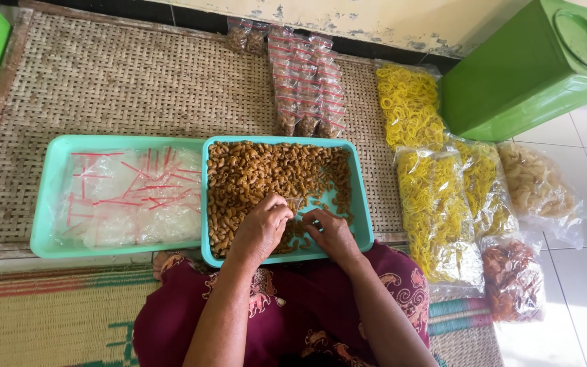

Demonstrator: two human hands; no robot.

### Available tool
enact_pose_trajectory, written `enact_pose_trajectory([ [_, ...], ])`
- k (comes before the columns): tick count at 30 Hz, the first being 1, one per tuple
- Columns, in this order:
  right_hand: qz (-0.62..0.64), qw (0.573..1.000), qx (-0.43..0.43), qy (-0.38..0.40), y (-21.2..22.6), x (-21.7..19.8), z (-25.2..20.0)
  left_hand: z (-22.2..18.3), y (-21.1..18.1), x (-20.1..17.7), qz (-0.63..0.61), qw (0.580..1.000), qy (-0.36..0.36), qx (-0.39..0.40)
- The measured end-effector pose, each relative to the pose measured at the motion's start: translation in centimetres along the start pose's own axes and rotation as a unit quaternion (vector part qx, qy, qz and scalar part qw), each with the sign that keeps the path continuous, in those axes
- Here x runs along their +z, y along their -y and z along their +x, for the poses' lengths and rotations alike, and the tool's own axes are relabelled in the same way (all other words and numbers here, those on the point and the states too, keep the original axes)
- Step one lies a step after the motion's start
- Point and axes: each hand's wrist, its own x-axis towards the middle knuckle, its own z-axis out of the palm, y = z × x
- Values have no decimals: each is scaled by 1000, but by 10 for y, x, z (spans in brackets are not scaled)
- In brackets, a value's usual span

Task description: The person sits on a mat and repeatedly scoops small brown snack pieces from a tray into small plastic bags, seals them, and places them in a row. The person handles snack pieces and plastic bags by hand.

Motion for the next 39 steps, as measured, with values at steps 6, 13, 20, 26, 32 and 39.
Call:
enact_pose_trajectory([
  [6,50,997,5,-61,23,-19,-1,-2,5,7,-7,1000,-9,3],
  [13,69,993,-45,-88,82,-43,15,-2,0,11,45,999,-2,15],
  [20,27,993,-107,-50,90,-45,20,0,5,19,42,999,-20,4],
  [26,-56,998,12,14,1,-12,-5,1,-3,16,19,999,4,-41],
  [32,-162,965,122,164,9,-12,-4,-1,1,16,20,999,-3,-43],
  [39,-237,939,138,207,18,-5,3,1,1,19,46,998,-4,-39],
])
